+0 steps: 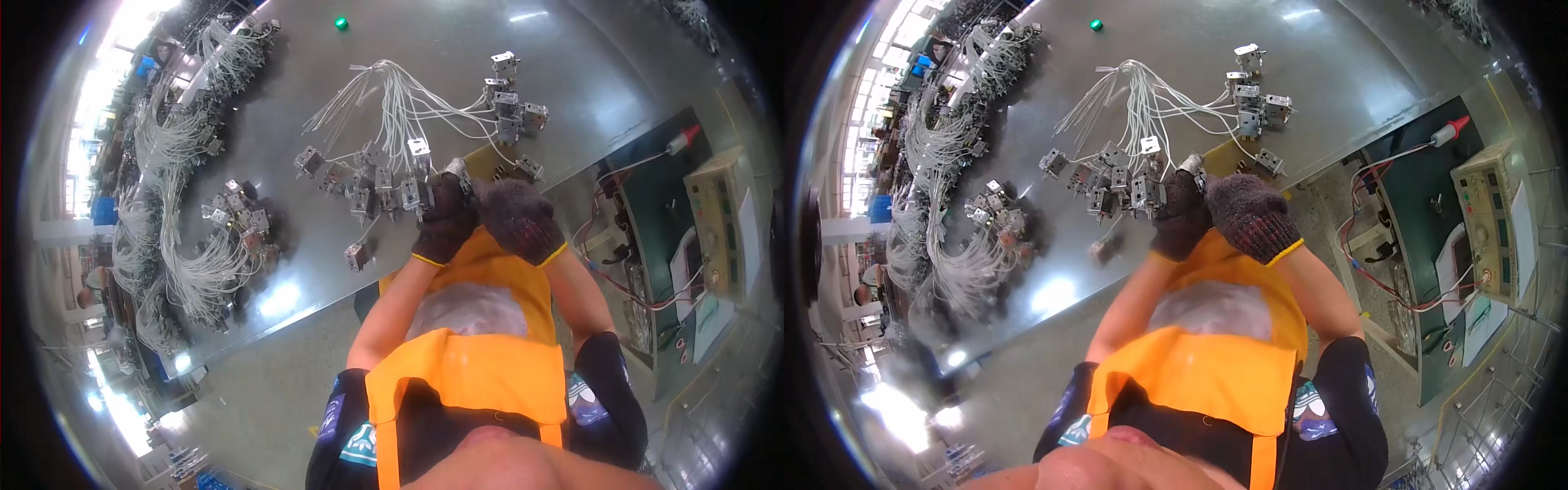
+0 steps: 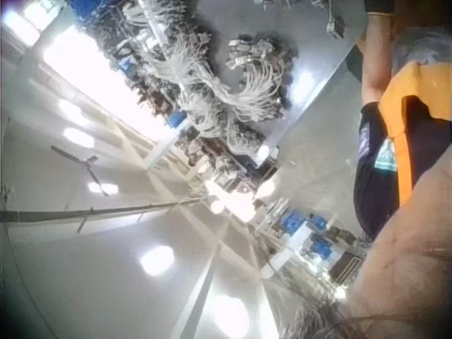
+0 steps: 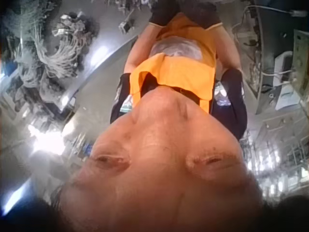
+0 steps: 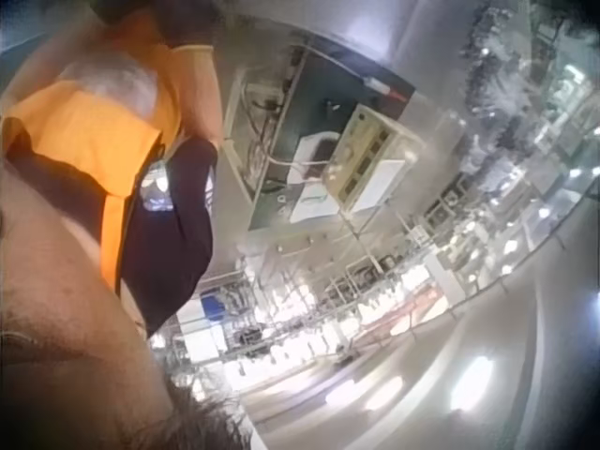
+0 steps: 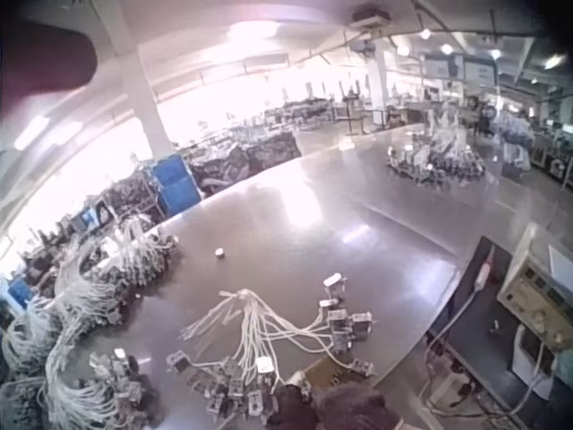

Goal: Assembling a wire harness by manually inserting individual electrical wires into a connector block at a workstation.

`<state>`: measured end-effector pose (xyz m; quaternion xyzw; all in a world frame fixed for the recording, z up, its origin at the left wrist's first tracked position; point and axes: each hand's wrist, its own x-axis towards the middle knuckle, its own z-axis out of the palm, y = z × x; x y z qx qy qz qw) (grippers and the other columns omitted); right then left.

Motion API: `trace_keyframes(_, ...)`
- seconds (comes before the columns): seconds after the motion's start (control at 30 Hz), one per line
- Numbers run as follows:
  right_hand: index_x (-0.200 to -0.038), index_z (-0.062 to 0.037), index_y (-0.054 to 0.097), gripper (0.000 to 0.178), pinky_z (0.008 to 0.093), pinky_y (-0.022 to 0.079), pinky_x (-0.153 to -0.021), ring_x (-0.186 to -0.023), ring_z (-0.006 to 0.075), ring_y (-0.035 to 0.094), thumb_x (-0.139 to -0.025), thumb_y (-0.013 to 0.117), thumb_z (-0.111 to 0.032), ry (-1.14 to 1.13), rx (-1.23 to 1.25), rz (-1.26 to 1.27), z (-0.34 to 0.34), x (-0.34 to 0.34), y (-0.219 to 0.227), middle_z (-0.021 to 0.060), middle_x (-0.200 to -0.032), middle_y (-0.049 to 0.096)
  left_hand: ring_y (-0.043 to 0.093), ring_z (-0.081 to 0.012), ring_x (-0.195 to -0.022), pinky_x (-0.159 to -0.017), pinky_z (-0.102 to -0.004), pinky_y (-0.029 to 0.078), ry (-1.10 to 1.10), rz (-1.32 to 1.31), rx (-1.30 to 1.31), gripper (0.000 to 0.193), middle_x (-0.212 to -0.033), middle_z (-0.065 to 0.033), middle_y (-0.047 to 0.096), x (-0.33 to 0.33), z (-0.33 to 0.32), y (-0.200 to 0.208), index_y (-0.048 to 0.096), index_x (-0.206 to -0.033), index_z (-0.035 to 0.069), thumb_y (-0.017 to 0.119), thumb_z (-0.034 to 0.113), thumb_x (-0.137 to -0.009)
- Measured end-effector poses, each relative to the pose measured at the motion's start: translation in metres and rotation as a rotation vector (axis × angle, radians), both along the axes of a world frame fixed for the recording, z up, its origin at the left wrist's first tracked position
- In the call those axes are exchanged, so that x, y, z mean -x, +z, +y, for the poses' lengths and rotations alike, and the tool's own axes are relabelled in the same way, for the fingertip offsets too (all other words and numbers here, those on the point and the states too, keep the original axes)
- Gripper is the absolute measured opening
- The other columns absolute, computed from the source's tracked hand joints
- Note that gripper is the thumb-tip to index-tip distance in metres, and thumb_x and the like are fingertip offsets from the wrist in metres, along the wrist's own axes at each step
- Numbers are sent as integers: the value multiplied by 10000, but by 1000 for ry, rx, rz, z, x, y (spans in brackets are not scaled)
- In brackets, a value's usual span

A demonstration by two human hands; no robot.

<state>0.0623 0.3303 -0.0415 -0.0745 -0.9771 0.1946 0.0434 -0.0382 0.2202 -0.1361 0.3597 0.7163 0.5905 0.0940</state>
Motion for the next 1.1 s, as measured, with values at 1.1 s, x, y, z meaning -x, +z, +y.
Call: trace_keyframes(1.1, -1474, -125, 430, 623, 295, 516, -861, -1056, 140, 580, -895, 653, -190, 33, 1207, -37, 10, 21, -54, 71, -1274, 610, 491, -400, -1253, -1036, -448, 429, 252, 412, 190, 472, -1319, -209, 530, -24, -34, 34, 540, -1297, 31, 700, 67, -855)
